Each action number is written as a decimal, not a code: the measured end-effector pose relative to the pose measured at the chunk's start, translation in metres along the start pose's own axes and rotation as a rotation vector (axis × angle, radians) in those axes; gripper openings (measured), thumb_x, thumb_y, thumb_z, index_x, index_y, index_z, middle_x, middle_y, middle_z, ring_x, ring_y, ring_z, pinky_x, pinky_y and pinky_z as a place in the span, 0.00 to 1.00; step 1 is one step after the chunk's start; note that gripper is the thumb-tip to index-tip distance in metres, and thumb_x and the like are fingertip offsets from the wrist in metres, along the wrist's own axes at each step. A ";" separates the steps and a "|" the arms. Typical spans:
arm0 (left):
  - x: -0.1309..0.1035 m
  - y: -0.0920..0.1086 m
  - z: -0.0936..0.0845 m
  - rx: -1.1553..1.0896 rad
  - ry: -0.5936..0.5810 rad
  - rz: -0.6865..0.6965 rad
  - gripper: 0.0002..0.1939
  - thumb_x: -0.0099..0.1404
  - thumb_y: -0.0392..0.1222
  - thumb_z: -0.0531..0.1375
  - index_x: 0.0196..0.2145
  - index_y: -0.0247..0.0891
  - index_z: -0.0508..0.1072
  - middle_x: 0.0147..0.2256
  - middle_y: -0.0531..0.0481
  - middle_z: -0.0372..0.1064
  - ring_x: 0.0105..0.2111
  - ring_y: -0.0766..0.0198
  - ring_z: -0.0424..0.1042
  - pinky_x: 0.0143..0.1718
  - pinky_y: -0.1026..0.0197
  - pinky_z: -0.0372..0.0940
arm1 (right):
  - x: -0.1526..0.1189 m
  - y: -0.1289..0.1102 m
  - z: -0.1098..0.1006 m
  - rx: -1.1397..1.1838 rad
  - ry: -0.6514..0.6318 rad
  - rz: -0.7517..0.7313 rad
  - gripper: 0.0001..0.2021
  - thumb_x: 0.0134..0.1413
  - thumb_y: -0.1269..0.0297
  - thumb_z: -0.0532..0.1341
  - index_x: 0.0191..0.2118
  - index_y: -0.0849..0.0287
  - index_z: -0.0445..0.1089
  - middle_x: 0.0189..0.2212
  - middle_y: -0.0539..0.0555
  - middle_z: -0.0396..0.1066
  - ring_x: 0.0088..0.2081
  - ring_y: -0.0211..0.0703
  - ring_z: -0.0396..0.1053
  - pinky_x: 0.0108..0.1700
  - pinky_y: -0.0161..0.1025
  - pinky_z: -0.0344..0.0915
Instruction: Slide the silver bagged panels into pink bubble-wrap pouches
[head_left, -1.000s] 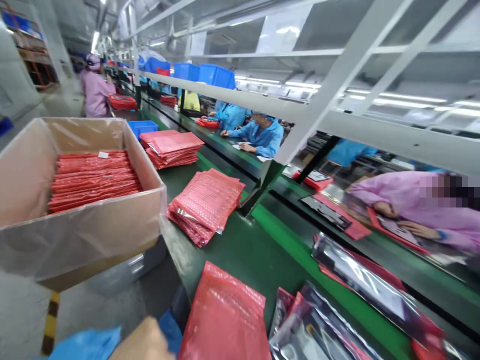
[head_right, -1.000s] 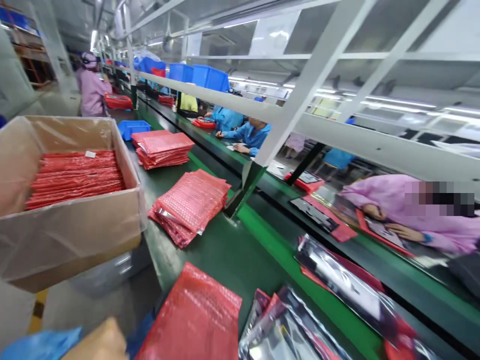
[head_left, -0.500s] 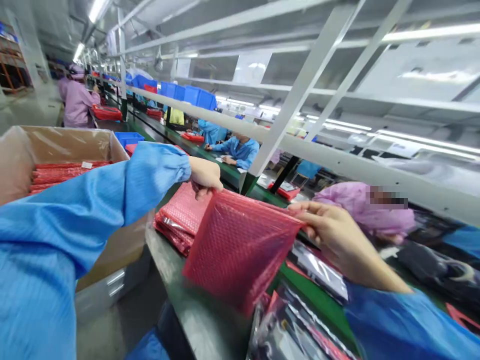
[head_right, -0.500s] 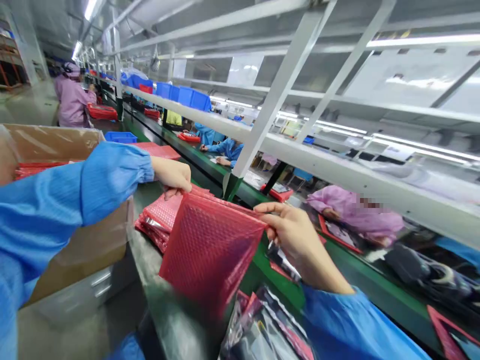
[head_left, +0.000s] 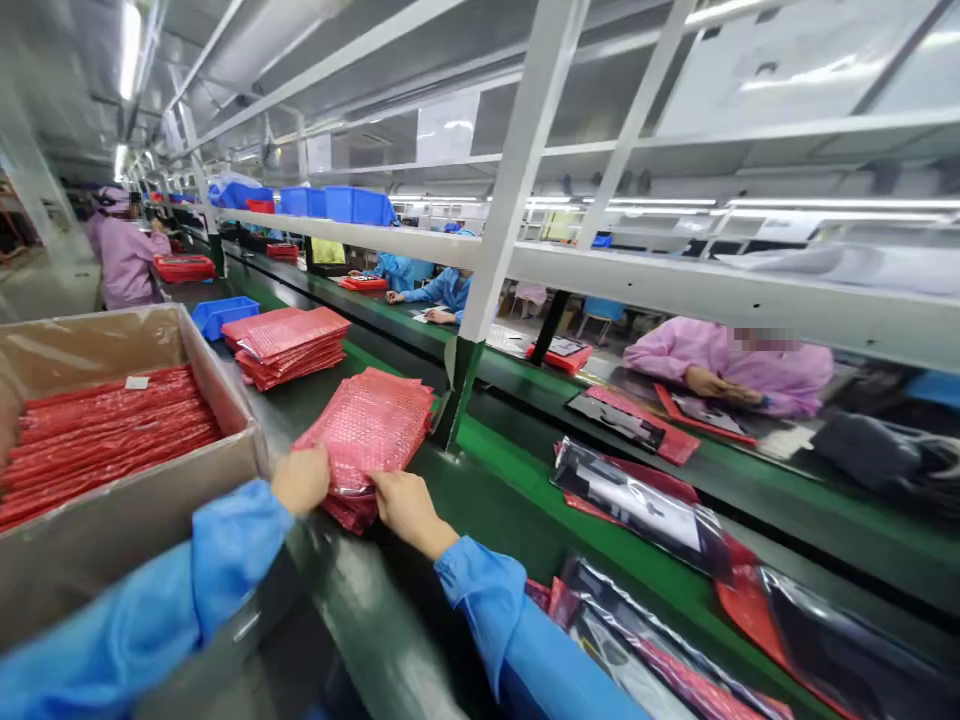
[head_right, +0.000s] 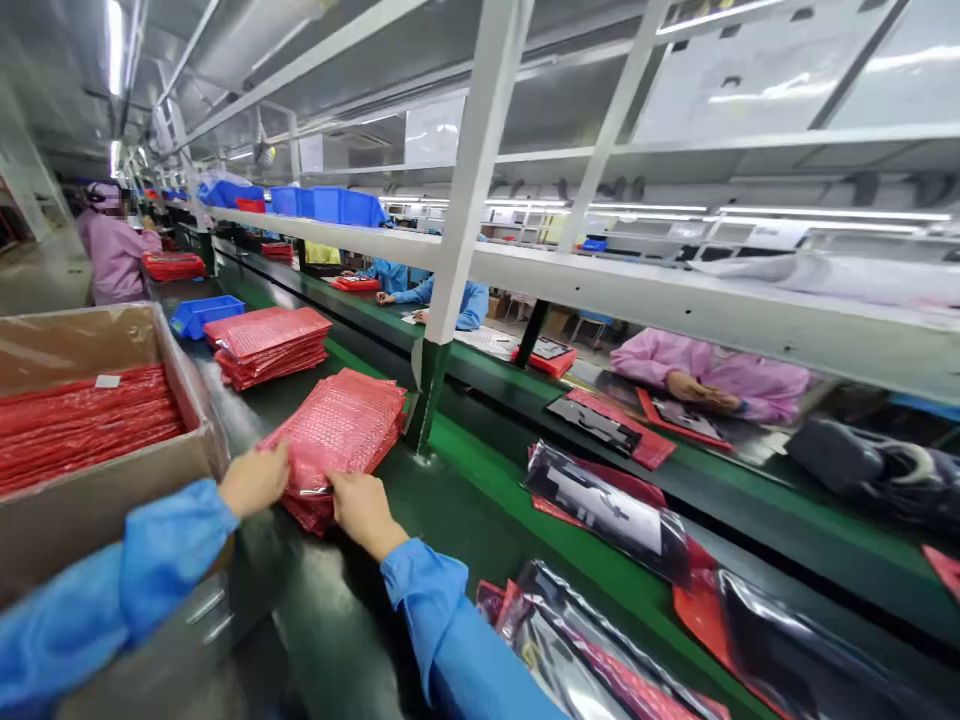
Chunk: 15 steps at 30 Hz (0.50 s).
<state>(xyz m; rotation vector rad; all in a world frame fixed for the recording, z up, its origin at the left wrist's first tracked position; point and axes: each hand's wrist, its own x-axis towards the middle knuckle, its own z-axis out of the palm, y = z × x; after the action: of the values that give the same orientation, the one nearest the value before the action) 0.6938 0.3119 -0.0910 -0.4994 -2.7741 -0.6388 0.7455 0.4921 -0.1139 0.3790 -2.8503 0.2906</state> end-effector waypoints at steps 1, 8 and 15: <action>-0.008 -0.003 0.021 -0.012 0.017 0.002 0.25 0.62 0.37 0.53 0.56 0.26 0.66 0.46 0.31 0.73 0.43 0.45 0.75 0.46 0.45 0.68 | 0.001 -0.004 0.009 0.010 -0.006 0.011 0.16 0.58 0.75 0.54 0.49 0.61 0.72 0.36 0.59 0.76 0.38 0.49 0.73 0.39 0.39 0.67; -0.021 -0.009 0.099 -0.362 0.310 -0.012 0.29 0.67 0.51 0.47 0.61 0.33 0.59 0.66 0.33 0.48 0.66 0.45 0.47 0.65 0.40 0.46 | -0.005 0.006 -0.018 0.126 -0.143 0.032 0.13 0.57 0.65 0.60 0.48 0.51 0.73 0.37 0.50 0.76 0.41 0.46 0.73 0.40 0.35 0.66; -0.099 -0.041 0.151 -0.404 0.310 0.203 0.30 0.63 0.48 0.53 0.63 0.50 0.57 0.66 0.46 0.50 0.66 0.41 0.47 0.65 0.36 0.45 | -0.142 0.207 -0.096 -0.026 0.074 1.111 0.15 0.66 0.62 0.55 0.54 0.64 0.67 0.50 0.61 0.69 0.51 0.49 0.68 0.54 0.51 0.63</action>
<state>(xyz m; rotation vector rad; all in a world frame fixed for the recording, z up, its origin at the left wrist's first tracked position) 0.7438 0.3202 -0.2696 -0.6844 -2.2728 -1.1264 0.8412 0.7426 -0.0949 -1.2211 -2.6645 0.4259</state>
